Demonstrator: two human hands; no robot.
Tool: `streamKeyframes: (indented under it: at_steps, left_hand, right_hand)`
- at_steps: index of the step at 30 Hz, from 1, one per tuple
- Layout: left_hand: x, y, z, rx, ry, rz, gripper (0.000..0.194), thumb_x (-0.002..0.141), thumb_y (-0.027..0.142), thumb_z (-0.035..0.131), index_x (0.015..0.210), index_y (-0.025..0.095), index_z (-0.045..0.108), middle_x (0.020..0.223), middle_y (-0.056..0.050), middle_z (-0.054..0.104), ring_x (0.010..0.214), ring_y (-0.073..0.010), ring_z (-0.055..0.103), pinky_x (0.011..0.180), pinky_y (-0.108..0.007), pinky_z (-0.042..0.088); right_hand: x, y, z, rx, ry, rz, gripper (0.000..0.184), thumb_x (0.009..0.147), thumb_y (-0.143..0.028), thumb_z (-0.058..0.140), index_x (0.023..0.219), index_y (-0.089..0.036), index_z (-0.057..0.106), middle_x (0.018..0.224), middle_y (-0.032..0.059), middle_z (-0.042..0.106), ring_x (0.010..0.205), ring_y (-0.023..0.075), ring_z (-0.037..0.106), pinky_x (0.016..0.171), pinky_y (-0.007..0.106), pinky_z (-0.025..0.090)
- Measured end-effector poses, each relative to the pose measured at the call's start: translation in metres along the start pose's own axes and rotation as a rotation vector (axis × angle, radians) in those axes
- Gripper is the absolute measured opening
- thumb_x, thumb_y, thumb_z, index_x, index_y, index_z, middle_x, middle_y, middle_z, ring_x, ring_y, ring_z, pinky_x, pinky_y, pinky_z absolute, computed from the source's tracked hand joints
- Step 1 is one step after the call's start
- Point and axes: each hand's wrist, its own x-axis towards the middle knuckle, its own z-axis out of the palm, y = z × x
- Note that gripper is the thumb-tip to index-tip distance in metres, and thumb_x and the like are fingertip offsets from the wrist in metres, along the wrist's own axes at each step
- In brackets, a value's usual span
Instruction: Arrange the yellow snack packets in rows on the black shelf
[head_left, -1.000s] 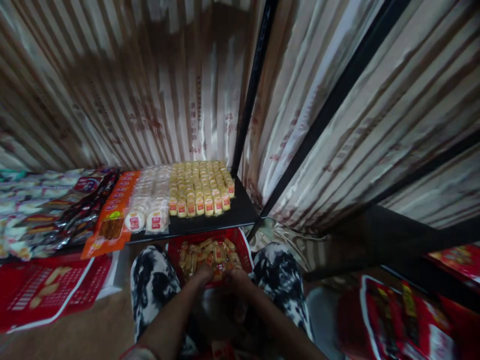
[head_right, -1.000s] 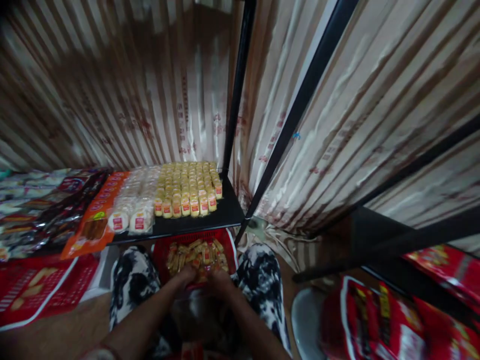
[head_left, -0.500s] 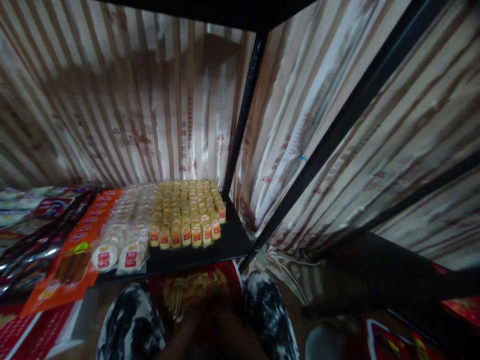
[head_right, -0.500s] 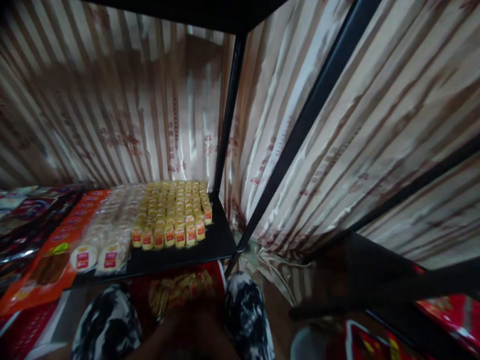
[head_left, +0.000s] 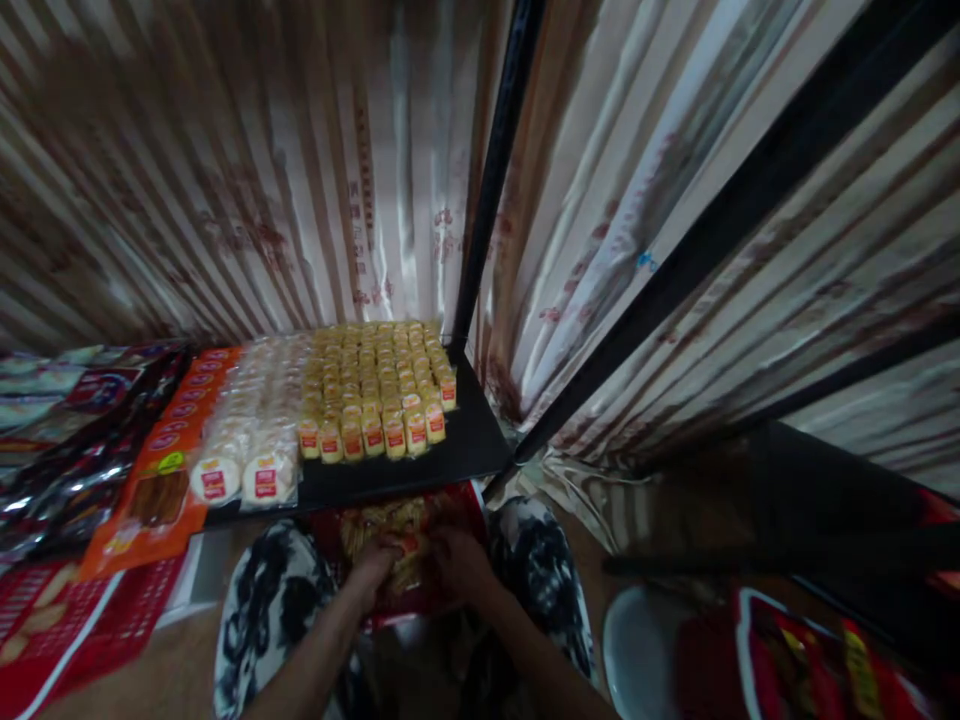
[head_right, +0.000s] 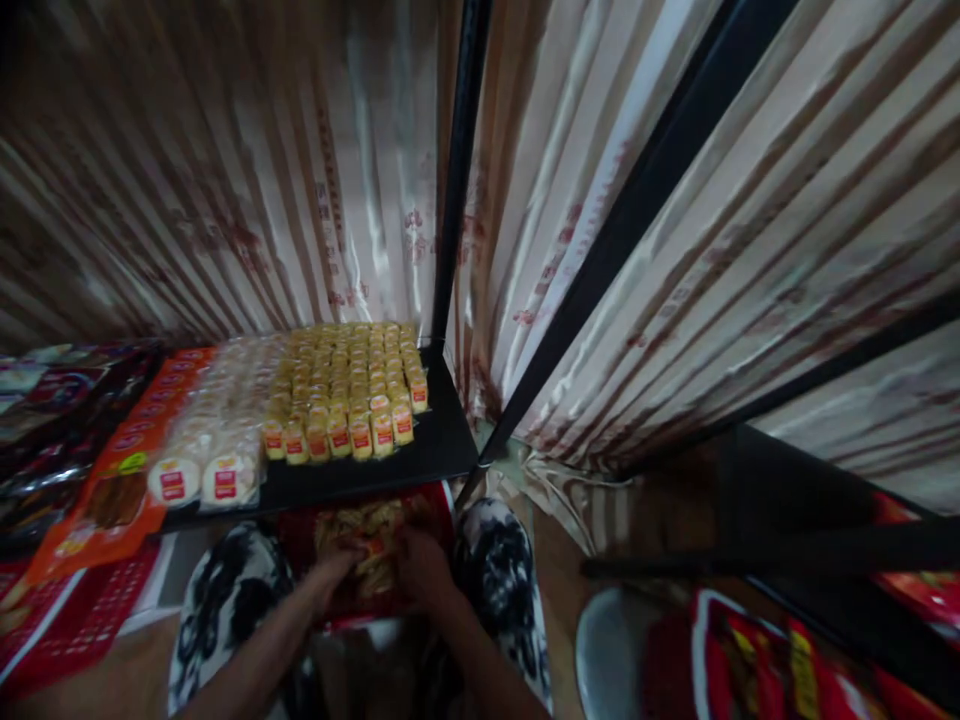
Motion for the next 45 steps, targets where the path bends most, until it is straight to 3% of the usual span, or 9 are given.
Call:
streamKeyframes:
  at_steps: [5,10,19,22,25,28,33,38,45]
  left_hand:
    - [-0.033,0.031,-0.009,-0.126,-0.054,0.073,0.038,0.059,0.031,0.071,0.092,0.018,0.060,0.079,-0.001,0.065,0.067,-0.0133,0.059,0.056,-0.022,0.041]
    - [-0.064,0.061,0.008,-0.103,-0.075,0.286,0.042,0.054,0.038,0.076,0.090,0.018,0.064,0.086,-0.003,0.068,0.077,-0.0156,0.061,0.068,-0.023,0.046]
    - [-0.083,0.088,0.025,-0.286,-0.116,0.226,0.050,0.057,0.046,0.073,0.092,0.016,0.055,0.087,-0.006,0.067,0.072,-0.0164,0.067,0.058,-0.022,0.050]
    - [-0.078,0.097,0.032,-0.306,-0.056,0.300,0.042,0.055,0.039,0.073,0.084,0.017,0.053,0.073,0.000,0.064,0.067,-0.0140,0.066,0.055,-0.020,0.048]
    - [-0.070,0.108,0.036,-0.232,-0.024,0.356,0.033,0.056,0.034,0.067,0.081,0.017,0.053,0.064,0.004,0.059,0.055,-0.0107,0.061,0.046,-0.018,0.042]
    - [-0.063,0.119,0.036,-0.100,-0.067,0.402,0.028,0.059,0.033,0.061,0.081,0.017,0.054,0.062,0.005,0.056,0.050,-0.0103,0.058,0.040,-0.018,0.039]
    - [-0.052,0.140,0.043,-0.008,-0.110,0.526,0.021,0.064,0.029,0.056,0.080,0.017,0.057,0.056,0.006,0.056,0.047,-0.0089,0.054,0.045,-0.019,0.041]
    - [-0.034,0.164,0.061,-0.001,-0.071,0.541,0.017,0.070,0.028,0.057,0.081,0.016,0.060,0.056,0.004,0.058,0.049,-0.0102,0.054,0.051,-0.022,0.046]
    - [-0.022,0.167,0.086,0.052,0.045,0.741,0.019,0.077,0.021,0.051,0.093,0.017,0.062,0.096,-0.006,0.067,0.087,-0.0160,0.062,0.084,-0.030,0.047]
  right_hand:
    - [0.000,-0.009,-0.029,0.397,0.171,0.100,0.033,0.080,-0.038,0.047,0.102,-0.019,0.063,0.103,0.0086,0.068,0.097,0.0216,0.062,0.088,0.034,0.045]
    - [-0.007,-0.025,-0.053,0.800,0.025,0.084,0.047,0.069,-0.058,0.058,0.095,-0.020,0.064,0.082,0.0029,0.069,0.077,0.0193,0.064,0.065,0.029,0.050]
    - [-0.007,-0.038,-0.071,1.114,0.142,0.200,0.039,0.067,-0.049,0.064,0.090,-0.019,0.059,0.084,0.0049,0.070,0.075,0.0181,0.066,0.066,0.028,0.052]
    - [-0.006,-0.036,-0.066,1.048,0.159,0.188,0.034,0.075,-0.045,0.054,0.096,-0.018,0.057,0.091,0.0083,0.070,0.080,0.0211,0.067,0.071,0.033,0.053]
    - [-0.007,-0.033,-0.069,0.718,0.250,0.129,0.036,0.077,-0.036,0.049,0.106,-0.016,0.057,0.099,0.0119,0.068,0.087,0.0240,0.066,0.078,0.039,0.052]
    - [-0.008,-0.031,-0.079,0.278,0.477,-0.126,0.042,0.076,-0.027,0.054,0.116,-0.018,0.057,0.119,0.0112,0.060,0.109,0.0260,0.055,0.096,0.043,0.042]
    - [-0.002,-0.034,-0.097,0.010,0.440,-0.368,0.044,0.082,-0.026,0.054,0.125,-0.018,0.052,0.111,0.0064,0.065,0.102,0.0215,0.054,0.091,0.035,0.045]
    - [0.021,-0.037,-0.103,-0.076,0.512,-0.317,0.040,0.083,-0.029,0.052,0.121,-0.018,0.055,0.113,0.0073,0.064,0.102,0.0225,0.053,0.091,0.034,0.044]
    - [0.070,-0.033,-0.109,-0.016,0.600,-0.050,0.047,0.084,-0.041,0.044,0.120,-0.013,0.055,0.098,0.0111,0.066,0.088,0.0222,0.058,0.078,0.031,0.046]
